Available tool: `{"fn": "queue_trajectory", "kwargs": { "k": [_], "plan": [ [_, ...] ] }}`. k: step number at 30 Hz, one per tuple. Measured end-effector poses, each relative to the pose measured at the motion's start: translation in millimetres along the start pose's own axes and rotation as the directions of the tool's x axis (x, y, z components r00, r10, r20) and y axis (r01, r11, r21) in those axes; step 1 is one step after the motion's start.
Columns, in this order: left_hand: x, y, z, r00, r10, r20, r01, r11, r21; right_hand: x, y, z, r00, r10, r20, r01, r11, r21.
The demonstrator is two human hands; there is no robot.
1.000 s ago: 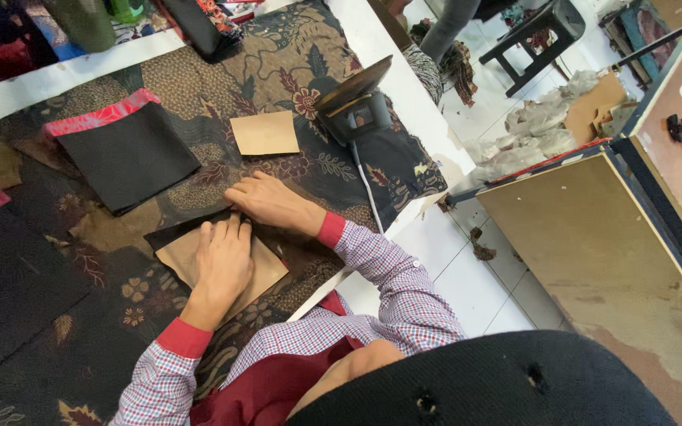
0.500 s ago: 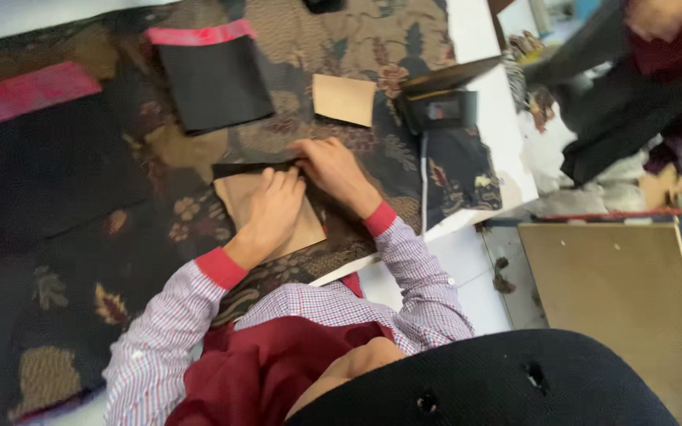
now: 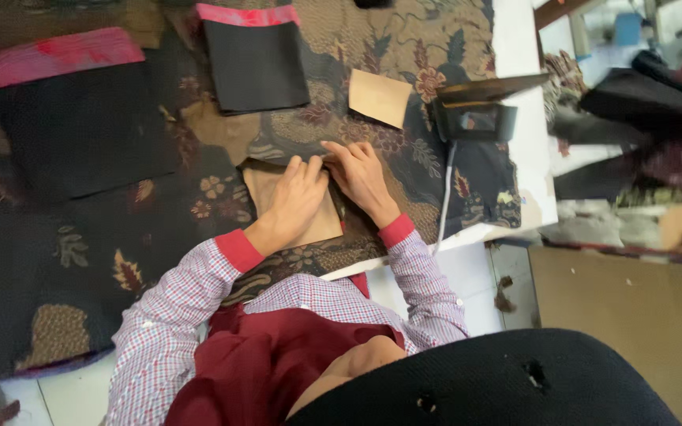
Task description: The person irons small rectangular pieces of dark fabric on a patterned work surface. They place a brown paper sheet over each piece, press it with a hot iron, then remove the paper and set the finished piece aside. The process repeats for several pieces.
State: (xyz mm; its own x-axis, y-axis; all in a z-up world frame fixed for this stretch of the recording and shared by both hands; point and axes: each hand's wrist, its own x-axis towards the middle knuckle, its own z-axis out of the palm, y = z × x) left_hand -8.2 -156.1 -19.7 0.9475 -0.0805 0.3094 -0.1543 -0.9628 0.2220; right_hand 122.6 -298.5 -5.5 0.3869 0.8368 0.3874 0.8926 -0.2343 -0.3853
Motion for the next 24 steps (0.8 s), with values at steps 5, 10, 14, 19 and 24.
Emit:
{"fn": "queue_trajectory", "kwargs": {
  "k": [5,10,14,19,24],
  "plan": [
    [5,3,16,0.997,0.02,0.075,-0.033,0.983,0.182,-2,-3,4,1.0,-0.021,-0.002,0.021,0.997,-0.075],
    [-1,1,18,0.995,0.103,0.012,-0.103,0.954,0.281,-6,-4,7,0.998,-0.06,0.019,0.062,0.99,-0.127],
    [-4,2,18,0.984,0.134,0.117,-0.161,0.949,0.272,-14,-8,7,0.998,-0.067,0.007,0.068,0.986,-0.154],
    [-2,4,28,0.993,0.105,0.047,-0.115,0.952,0.282,-18,-17,6,0.999,-0.011,0.042,0.02,0.974,-0.226],
    [-1,-4,12,0.986,0.132,0.1,-0.148,0.973,0.178,-17,-28,3,0.998,0.013,0.058,0.0,0.974,-0.228]
  ]
}}
